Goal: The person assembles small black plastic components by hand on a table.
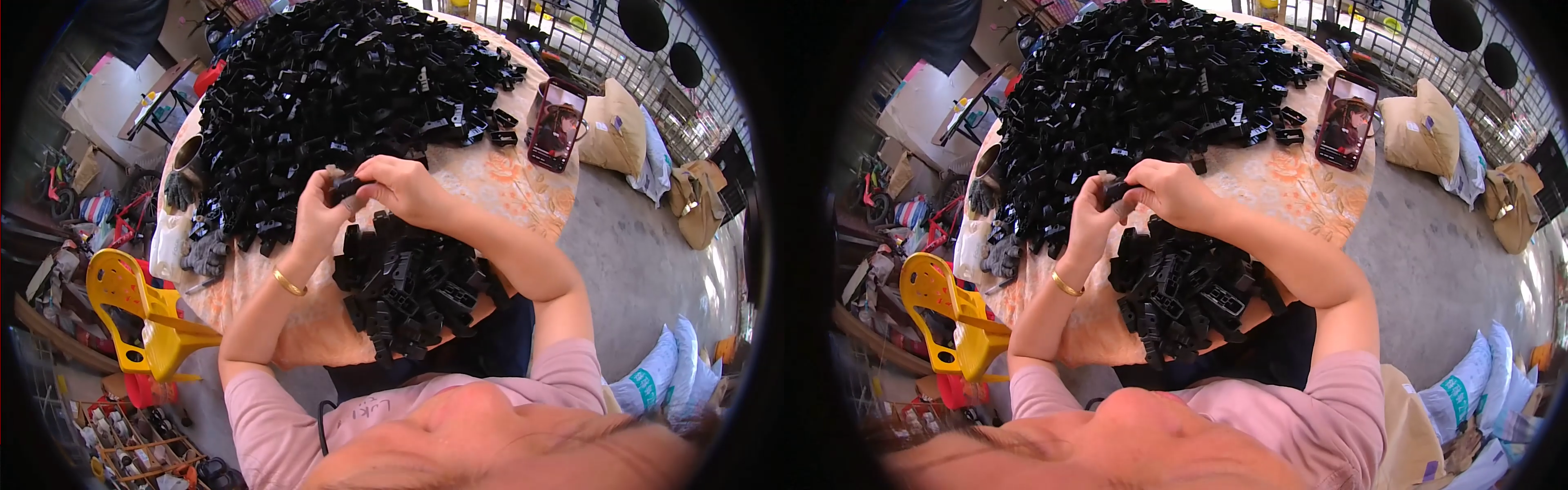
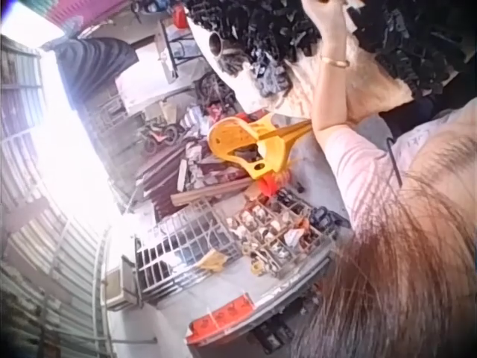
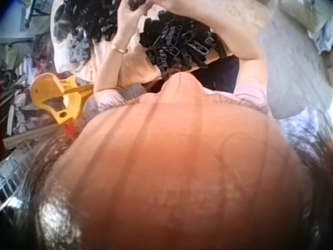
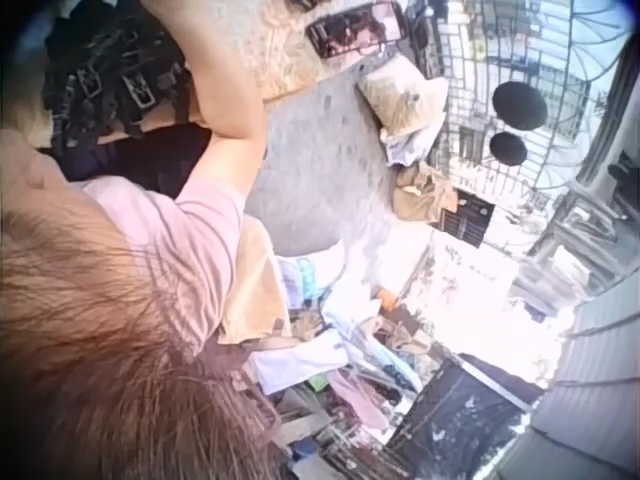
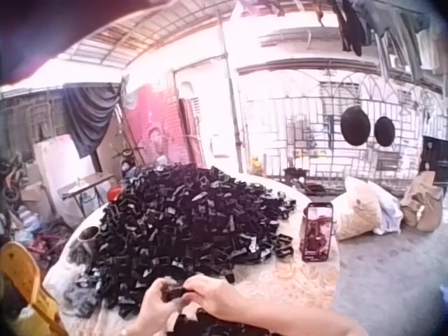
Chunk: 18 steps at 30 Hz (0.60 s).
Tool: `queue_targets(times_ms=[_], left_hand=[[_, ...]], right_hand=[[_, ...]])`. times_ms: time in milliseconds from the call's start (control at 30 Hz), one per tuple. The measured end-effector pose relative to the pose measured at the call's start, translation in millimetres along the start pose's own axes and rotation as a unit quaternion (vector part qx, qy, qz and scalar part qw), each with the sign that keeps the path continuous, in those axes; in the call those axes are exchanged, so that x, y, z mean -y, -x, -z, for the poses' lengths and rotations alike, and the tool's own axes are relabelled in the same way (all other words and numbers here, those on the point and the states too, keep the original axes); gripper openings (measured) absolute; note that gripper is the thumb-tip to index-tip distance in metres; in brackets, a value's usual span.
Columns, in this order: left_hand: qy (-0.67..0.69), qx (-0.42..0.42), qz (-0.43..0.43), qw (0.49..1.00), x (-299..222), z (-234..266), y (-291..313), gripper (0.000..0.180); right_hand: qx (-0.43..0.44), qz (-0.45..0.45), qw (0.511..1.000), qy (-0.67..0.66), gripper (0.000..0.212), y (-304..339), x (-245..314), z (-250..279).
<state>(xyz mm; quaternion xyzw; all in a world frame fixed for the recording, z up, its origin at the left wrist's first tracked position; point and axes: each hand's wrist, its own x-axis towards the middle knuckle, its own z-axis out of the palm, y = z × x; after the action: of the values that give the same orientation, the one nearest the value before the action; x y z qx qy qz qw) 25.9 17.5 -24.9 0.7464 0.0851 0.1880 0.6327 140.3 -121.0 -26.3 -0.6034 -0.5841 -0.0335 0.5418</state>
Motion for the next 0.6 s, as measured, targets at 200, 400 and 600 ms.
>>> queue_targets(times_ms=[200, 400, 600], left_hand=[[0.247, -0.010, -0.019, 0.969, -17.3, 3.4, 7.8, 0.035], [0.036, -0.031, -0.070, 0.996, -26.1, 2.8, 11.9, 0.050], [-0.138, 0.006, -0.089, 0.986, -28.8, 8.7, 16.5, 0.070]], right_hand=[[-0.024, -0.135, 0.978, -0.158, 0.014, 0.9, 12.2, -1.0], [-0.057, -0.163, 0.963, -0.207, 0.023, 0.2, 17.1, 0.0], [-0.008, -0.023, 0.998, -0.052, 0.027, -2.5, 21.5, 3.9]])
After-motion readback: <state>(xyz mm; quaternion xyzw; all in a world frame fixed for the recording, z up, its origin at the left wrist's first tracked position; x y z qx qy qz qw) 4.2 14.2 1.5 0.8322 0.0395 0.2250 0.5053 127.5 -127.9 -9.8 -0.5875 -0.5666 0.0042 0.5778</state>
